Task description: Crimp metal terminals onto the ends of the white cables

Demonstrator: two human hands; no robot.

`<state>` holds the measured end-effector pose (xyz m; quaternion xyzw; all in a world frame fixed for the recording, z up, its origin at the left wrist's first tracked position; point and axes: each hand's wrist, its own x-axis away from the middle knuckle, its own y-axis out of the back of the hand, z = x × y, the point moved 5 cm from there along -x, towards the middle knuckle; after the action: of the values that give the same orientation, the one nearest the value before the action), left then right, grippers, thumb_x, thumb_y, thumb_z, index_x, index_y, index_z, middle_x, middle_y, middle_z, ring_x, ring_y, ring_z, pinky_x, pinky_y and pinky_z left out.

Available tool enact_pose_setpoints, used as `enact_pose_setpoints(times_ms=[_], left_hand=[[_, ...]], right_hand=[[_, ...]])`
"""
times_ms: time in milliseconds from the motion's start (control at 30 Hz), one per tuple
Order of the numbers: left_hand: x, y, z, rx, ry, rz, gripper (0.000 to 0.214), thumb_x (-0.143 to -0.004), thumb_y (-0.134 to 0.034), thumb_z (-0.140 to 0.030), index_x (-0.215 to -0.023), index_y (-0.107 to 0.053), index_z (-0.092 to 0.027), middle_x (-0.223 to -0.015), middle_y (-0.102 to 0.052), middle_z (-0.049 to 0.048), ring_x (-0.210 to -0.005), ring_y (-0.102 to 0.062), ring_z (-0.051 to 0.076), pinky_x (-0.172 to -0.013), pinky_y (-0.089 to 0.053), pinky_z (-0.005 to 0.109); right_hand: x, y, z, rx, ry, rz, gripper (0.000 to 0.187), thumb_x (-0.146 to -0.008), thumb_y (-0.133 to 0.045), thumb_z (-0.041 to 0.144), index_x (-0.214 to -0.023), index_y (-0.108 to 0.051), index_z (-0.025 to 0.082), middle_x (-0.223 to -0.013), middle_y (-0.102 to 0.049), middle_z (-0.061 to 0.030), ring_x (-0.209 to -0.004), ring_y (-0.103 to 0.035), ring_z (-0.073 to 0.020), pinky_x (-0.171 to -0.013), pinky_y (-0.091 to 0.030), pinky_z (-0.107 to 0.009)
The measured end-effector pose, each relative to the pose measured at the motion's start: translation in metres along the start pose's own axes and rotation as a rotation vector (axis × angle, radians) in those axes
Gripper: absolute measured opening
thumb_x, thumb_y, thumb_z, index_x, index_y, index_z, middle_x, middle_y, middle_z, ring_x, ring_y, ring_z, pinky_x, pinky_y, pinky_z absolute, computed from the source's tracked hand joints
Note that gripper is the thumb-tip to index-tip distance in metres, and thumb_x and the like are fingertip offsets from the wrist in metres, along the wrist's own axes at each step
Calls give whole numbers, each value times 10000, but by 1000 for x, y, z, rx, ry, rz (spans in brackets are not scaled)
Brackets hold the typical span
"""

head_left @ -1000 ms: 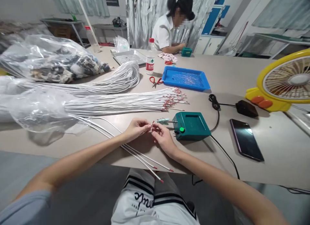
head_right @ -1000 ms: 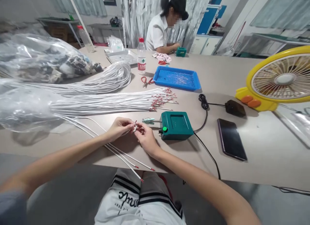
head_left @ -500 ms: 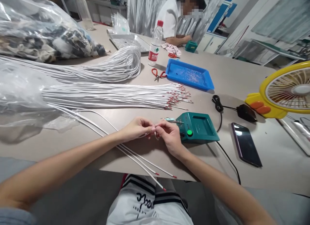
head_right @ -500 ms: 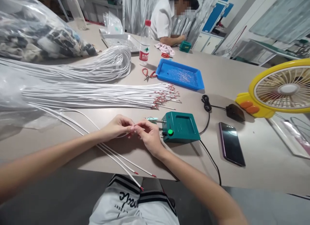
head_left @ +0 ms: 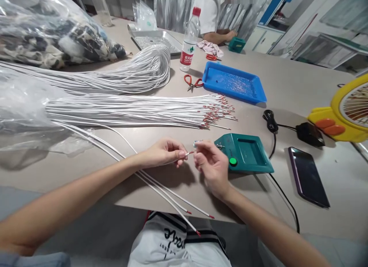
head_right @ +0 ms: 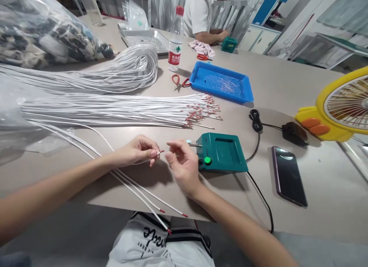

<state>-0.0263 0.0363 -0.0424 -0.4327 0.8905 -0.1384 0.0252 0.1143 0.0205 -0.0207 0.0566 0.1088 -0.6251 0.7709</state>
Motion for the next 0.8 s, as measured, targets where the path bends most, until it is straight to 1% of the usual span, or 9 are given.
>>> enact_pose_setpoints(times_ms=[67, 133, 167, 233, 433, 500, 633, 733, 800], left_hand=[[1, -1, -1, -61, -31, 18, 369, -785, -648, -437, -691, -638, -80, -580, -614, 27, -552, -535, 78, -571, -408, 187], [1, -3, 1, -108, -38, 42, 394, -807, -619, -443, -658, -633, -79, -583, -613, 29, -552, -508, 70, -570, -384, 183], [1, -3, 2, -121, -33, 53, 406, -812, -611, -448, -645, -628, -78, -585, -612, 30, -546, -495, 66, -565, -375, 181], [1, -5, 4, -115, -10, 75, 417, -816, -601, -460, -642, -618, -80, -583, -608, 29, -535, -487, 64, -555, -368, 181], [3, -11, 4, 17, 108, 127, 412, -775, -633, -490, -652, -574, -101, -554, -564, 5, -527, -538, 90, -551, -396, 194], [4, -11, 3, 4, 117, 125, 411, -770, -636, -493, -662, -581, -101, -553, -559, 3, -523, -524, 87, -540, -388, 192], [2, -7, -2, -108, 43, 57, 400, -771, -636, -483, -686, -607, -93, -572, -562, 4, -537, -478, 72, -547, -371, 185], [2, -1, -7, -133, -32, -79, 373, -744, -672, -453, -660, -601, -96, -579, -548, -5, -544, -460, 69, -549, -361, 187], [3, 3, -11, -166, -86, -180, 339, -733, -690, -417, -662, -616, -93, -599, -553, 0, -568, -462, 72, -555, -354, 188]], right_hand=[[1, -8, -5, 4, -45, 95, 231, -795, -665, 285, -1009, -618, 209, -814, -530, -13, -626, -513, -93, -474, -396, -211], [1, -12, -6, 40, -28, 153, 114, -799, -661, 267, -887, -655, 196, -760, -541, -9, -660, -521, -104, -511, -409, -216], [1, -12, -5, 72, -5, 158, 66, -807, -651, 253, -815, -662, 189, -725, -540, -5, -656, -516, -104, -519, -407, -218], [-1, -10, -2, 146, 50, 139, 93, -811, -645, 228, -730, -659, 183, -669, -536, 4, -621, -494, -99, -518, -391, -223], [0, -7, 10, 280, 246, 122, 78, -798, -651, 172, -725, -663, 199, -654, -547, 8, -597, -480, -104, -536, -382, -250], [2, -6, 11, 306, 279, 99, 81, -802, -645, 180, -724, -651, 199, -660, -541, 2, -603, -479, -113, -531, -382, -255], [5, -1, 10, 298, 305, 4, 107, -832, -610, 229, -732, -605, 191, -673, -517, -6, -622, -481, -125, -539, -385, -264], [6, 7, 12, 306, 313, -124, 152, -862, -566, 237, -720, -570, 185, -689, -501, -10, -632, -483, -124, -555, -397, -265], [5, 9, 11, 352, 314, -162, 106, -858, -572, 217, -758, -586, 185, -729, -513, -16, -660, -499, -123, -557, -413, -257]])
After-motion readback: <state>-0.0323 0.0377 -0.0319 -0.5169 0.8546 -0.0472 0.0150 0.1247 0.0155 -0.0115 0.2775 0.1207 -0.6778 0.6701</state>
